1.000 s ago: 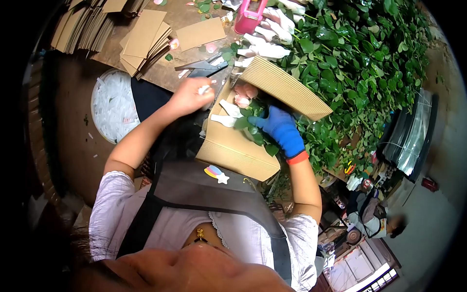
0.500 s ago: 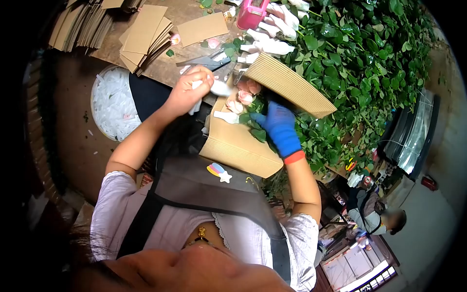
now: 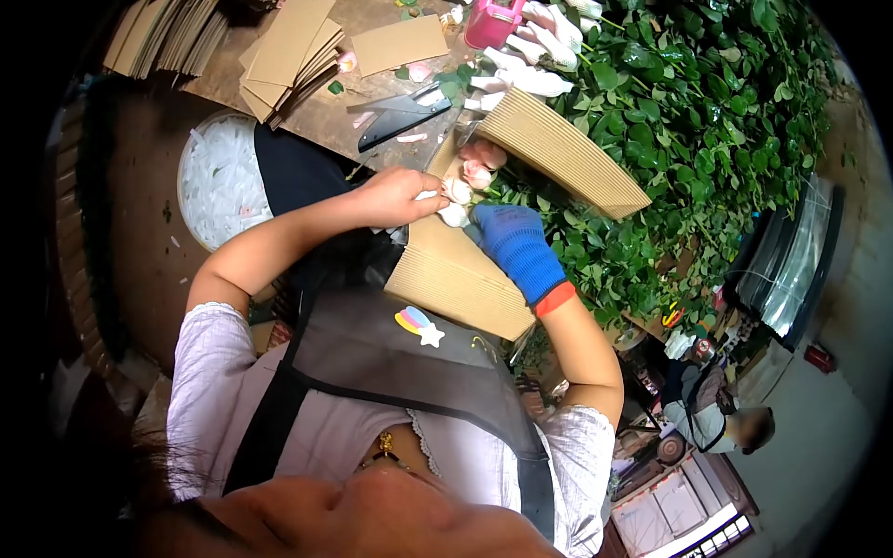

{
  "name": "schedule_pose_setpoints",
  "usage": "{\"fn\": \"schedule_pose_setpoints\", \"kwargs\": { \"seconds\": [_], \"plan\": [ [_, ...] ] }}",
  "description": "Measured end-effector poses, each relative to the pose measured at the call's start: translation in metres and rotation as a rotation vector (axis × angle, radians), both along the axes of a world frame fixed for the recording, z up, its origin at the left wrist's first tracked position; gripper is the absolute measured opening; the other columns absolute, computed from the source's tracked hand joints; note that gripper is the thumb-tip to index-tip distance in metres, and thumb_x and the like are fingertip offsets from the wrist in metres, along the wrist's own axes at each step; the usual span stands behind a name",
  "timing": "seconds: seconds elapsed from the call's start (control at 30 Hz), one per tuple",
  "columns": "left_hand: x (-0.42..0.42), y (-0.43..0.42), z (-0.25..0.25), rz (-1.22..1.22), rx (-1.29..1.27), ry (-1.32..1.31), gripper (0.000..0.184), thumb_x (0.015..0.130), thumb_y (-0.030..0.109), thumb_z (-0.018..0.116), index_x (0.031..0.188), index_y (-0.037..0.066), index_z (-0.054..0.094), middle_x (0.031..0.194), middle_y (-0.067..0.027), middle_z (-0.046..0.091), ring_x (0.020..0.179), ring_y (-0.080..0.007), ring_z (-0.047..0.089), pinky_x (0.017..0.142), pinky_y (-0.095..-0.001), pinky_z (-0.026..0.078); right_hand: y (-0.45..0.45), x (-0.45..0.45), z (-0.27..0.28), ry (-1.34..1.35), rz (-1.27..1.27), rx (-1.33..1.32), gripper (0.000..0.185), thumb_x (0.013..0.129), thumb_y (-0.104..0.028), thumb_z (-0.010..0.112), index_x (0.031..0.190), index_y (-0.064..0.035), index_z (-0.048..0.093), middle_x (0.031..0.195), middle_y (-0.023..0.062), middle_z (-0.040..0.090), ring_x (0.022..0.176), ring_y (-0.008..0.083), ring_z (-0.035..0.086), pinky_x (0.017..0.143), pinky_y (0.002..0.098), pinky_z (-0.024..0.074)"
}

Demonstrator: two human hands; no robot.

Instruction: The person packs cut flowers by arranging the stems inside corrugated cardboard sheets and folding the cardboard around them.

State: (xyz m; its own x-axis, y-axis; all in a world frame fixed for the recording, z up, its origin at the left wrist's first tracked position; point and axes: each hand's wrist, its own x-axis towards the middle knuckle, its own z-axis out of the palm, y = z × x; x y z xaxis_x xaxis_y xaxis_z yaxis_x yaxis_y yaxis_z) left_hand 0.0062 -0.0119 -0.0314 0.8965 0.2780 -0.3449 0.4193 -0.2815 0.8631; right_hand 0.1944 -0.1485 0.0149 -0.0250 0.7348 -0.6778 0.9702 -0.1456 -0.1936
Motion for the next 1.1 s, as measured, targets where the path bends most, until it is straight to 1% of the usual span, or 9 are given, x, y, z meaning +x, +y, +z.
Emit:
{"fn": "schedule_pose_setpoints", "kwargs": {
  "seconds": [0.13, 0.23, 0.4, 0.47, 0.57, 0.67, 0.77, 0.9, 1.1],
  "plan": [
    [-0.018, -0.01, -0.005, 0.219, -0.013, -0.02, 0.03, 0.092, 0.037, 0.062, 0.089, 0.008, 0.072, 0.081, -0.0178, 0.07, 0.078, -0.0376, 0.068, 0.071, -0.0456, 0.052, 0.002, 0.001, -0.004, 0.001, 0.022, 0.001, 0.027, 0.094, -0.041, 0.06, 0.098, -0.0142, 0.065, 0.09, 0.0102, 0.071, 0.084, 0.031, 0.07, 0.073, 0.0446, 0.0532],
    [-0.07, 0.016, 0.031, 0.672, -0.036, -0.008, 0.026, 0.083, 0.033, 0.072, 0.081, 0.007, 0.069, 0.071, -0.0131, 0.067, 0.064, -0.0287, 0.068, 0.06, -0.0382, 0.052, -0.001, 0.0, -0.002, 0.005, 0.06, 0.036, 0.025, 0.096, -0.037, 0.057, 0.097, -0.0128, 0.064, 0.091, 0.0105, 0.072, 0.085, 0.0303, 0.07, 0.072, 0.0435, 0.0537],
    [-0.185, 0.055, 0.068, 0.497, 1.226, 0.732, 0.026, 0.078, 0.03, 0.08, 0.09, 0.008, 0.072, 0.089, -0.0135, 0.067, 0.087, -0.0341, 0.062, 0.079, -0.0446, 0.049, 0.007, -0.01, -0.009, -0.071, 0.189, -0.037, 0.022, 0.098, -0.026, 0.053, 0.099, -0.0109, 0.069, 0.094, 0.0116, 0.075, 0.087, 0.0287, 0.074, 0.07, 0.0441, 0.0566],
    [-0.18, 0.056, 0.056, 0.441, 1.401, 0.557, 0.029, 0.076, 0.029, 0.082, 0.095, 0.009, 0.072, 0.093, -0.0124, 0.066, 0.09, -0.0352, 0.063, 0.079, -0.0457, 0.049, 0.017, -0.012, -0.011, -0.109, 0.279, -0.111, 0.024, 0.098, -0.023, 0.052, 0.1, -0.0094, 0.071, 0.096, 0.0127, 0.076, 0.088, 0.0282, 0.074, 0.07, 0.0441, 0.0577],
    [-0.097, 0.033, 0.04, 0.444, 0.562, 0.045, 0.035, 0.083, 0.029, 0.079, 0.104, 0.002, 0.069, 0.102, -0.0144, 0.069, 0.099, -0.0359, 0.064, 0.088, -0.0416, 0.051, 0.031, -0.015, -0.006, -0.129, 0.422, -0.223, 0.028, 0.098, -0.021, 0.051, 0.101, -0.0055, 0.074, 0.098, 0.015, 0.076, 0.09, 0.0265, 0.075, 0.072, 0.0426, 0.0588],
    [-0.016, 0.003, 0.005, 0.237, -0.053, -0.181, 0.087, 0.073, 0.045, 0.087, 0.136, 0.002, 0.045, 0.141, -0.0233, 0.044, 0.129, -0.0392, 0.048, 0.106, -0.0474, 0.043, 0.029, -0.012, -0.01, -0.079, 0.409, -0.181, 0.027, 0.098, -0.02, 0.051, 0.1, -0.0049, 0.073, 0.095, 0.0156, 0.076, 0.09, 0.0266, 0.075, 0.073, 0.0427, 0.0586],
    [0.014, -0.003, -0.024, 0.031, 0.232, -0.035, 0.113, 0.061, 0.051, 0.092, 0.141, -0.002, 0.031, 0.151, -0.034, 0.022, 0.141, -0.053, 0.023, 0.119, -0.0536, 0.025, 0.015, -0.003, -0.01, -0.042, 0.324, -0.038, 0.026, 0.097, -0.027, 0.054, 0.095, -0.0075, 0.07, 0.088, 0.0152, 0.074, 0.084, 0.0297, 0.074, 0.07, 0.0442, 0.0567],
    [0.012, 0.003, -0.029, -0.024, 0.2, -0.055, 0.094, 0.063, 0.046, 0.092, 0.136, 0.009, 0.045, 0.154, -0.0328, 0.019, 0.142, -0.0537, 0.021, 0.118, -0.055, 0.025, 0.006, 0.009, 0.027, 0.102, -0.086, 0.165, 0.031, 0.093, -0.043, 0.06, 0.099, -0.0133, 0.062, 0.081, 0.0142, 0.069, 0.073, 0.036, 0.067, 0.064, 0.0477, 0.0516],
    [0.011, 0.0, -0.027, -0.021, 0.206, -0.091, 0.065, 0.068, 0.04, 0.09, 0.125, 0.023, 0.065, 0.16, -0.034, 0.01, 0.145, -0.0537, 0.016, 0.117, -0.0553, 0.026, -0.001, 0.015, -0.02, 0.016, 0.072, 0.226, 0.022, 0.094, -0.029, 0.057, 0.109, -0.0122, 0.057, 0.085, 0.0135, 0.071, 0.074, 0.0351, 0.069, 0.062, 0.049, 0.0527]
  ]
}}
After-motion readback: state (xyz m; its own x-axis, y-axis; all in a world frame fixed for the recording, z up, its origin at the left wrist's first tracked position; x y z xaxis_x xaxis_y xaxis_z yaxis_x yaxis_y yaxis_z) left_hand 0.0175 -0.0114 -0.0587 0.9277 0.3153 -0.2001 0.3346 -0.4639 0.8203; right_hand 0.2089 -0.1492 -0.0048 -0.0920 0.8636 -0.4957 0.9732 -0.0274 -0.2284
